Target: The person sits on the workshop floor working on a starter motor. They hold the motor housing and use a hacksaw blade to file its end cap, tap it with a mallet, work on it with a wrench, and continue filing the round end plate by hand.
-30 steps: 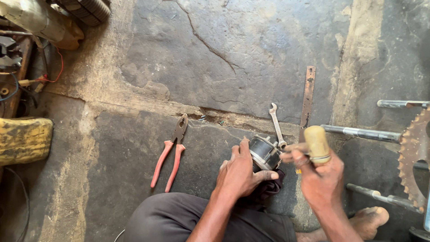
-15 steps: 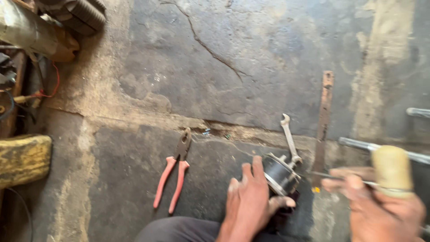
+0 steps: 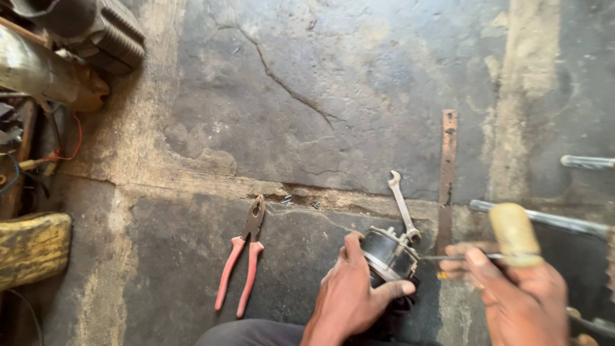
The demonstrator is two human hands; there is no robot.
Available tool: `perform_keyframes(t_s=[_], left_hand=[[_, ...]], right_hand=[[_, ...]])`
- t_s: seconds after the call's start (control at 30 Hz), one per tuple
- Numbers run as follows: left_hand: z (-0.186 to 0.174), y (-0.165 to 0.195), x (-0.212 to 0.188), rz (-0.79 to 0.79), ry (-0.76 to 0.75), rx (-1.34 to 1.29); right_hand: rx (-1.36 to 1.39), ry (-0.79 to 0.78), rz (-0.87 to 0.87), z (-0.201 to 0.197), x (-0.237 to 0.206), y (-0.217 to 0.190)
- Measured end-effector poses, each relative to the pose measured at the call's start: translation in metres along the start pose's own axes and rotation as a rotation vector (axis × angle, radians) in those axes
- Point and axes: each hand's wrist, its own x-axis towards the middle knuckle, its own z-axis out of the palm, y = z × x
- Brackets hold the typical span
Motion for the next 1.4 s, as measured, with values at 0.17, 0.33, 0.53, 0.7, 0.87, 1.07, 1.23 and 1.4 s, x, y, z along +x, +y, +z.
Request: perform_keyframes(t_s=[0.17,0.33,0.53,0.7,0.87,1.07,1.23,1.4], left_hand=[[-0.001,-0.003,0.005,0.005,0.04,-0.065],[-0.004,-0.01,0.012,0.019,0.038,-0.075],[-0.002,-0.015,0.016,-0.03,0.032,-0.153],[0.002,-0.016,0.018,0.048,0.117,-0.114],[0.002,-0.016,0.019,0.002,0.101,-0.145],[0.001,-0.017,0.02,0.041,0.114,-0.173],[0.002,-0.019,0.021,0.027,0.117,-0.178],[0.001,-0.019,0.022,0.032,0.125,-0.194]], right_hand=[[-0.197,0.012,0.037,0.025,0.007,-0.011],[-0.292,-0.016,-0.046,0.043,0.015,-0.016],[-0.243,-0.065,-0.089,0.048,0.019,-0.009],[-0.201,-0.09,-0.08,0.046,0.025,-0.002],[-0.079,-0.098,-0.07,0.046,0.026,0.009],[-0.042,-0.101,-0.083,0.049,0.025,0.017],[-0.005,-0.076,-0.106,0.051,0.023,0.018],[0.046,-0.092,-0.156,0.053,0.021,0.021]])
